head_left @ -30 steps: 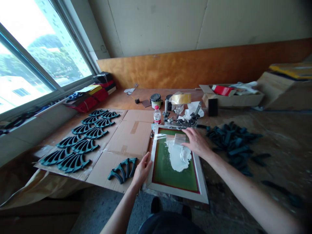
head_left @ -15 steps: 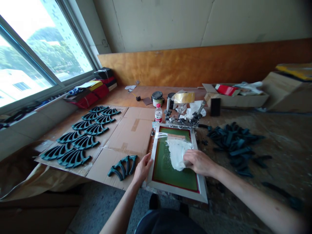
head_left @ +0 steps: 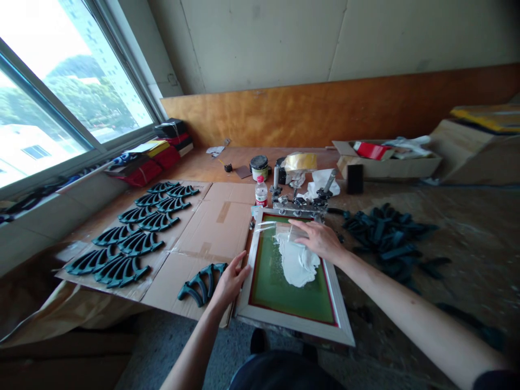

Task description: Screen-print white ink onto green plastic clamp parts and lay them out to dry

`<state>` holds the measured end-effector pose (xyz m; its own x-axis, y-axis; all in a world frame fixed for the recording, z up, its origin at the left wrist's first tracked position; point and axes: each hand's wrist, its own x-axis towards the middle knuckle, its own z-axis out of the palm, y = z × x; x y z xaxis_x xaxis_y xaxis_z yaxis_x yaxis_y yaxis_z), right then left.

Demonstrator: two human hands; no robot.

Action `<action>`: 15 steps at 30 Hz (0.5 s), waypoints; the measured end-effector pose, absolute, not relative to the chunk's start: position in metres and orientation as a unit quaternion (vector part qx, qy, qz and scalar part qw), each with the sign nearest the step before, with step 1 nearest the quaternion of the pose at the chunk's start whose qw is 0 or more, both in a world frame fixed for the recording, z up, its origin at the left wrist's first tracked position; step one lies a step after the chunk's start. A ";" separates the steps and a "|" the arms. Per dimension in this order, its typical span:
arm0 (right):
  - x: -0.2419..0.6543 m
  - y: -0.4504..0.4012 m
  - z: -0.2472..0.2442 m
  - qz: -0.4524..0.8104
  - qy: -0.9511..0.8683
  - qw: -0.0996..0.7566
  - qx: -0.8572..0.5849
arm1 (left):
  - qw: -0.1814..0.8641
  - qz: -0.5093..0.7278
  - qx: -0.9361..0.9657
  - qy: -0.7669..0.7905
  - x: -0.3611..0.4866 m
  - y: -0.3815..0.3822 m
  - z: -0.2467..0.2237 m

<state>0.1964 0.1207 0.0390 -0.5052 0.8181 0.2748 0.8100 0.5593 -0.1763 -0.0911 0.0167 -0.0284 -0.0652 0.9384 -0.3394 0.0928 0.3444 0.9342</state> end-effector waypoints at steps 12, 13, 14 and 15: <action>0.278 0.106 -0.033 0.083 -0.759 0.202 -0.613 | 0.482 0.618 0.439 0.440 -0.063 0.106 0.117; 0.271 0.094 -0.049 0.072 -0.784 0.177 -0.591 | 0.471 0.627 0.436 0.442 -0.059 0.112 0.121; 0.262 0.083 -0.061 0.049 -0.800 0.158 -0.577 | 0.456 0.642 0.426 0.446 -0.054 0.113 0.120; 0.252 0.073 -0.068 0.023 -0.805 0.143 -0.575 | 0.442 0.658 0.409 0.452 -0.048 0.110 0.116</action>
<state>0.2522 0.0728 -0.0680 -0.2967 0.9329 0.2044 0.9197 0.3367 -0.2019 -0.0485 0.1101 0.1155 -0.2743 0.9515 0.1391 -0.2115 -0.2008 0.9565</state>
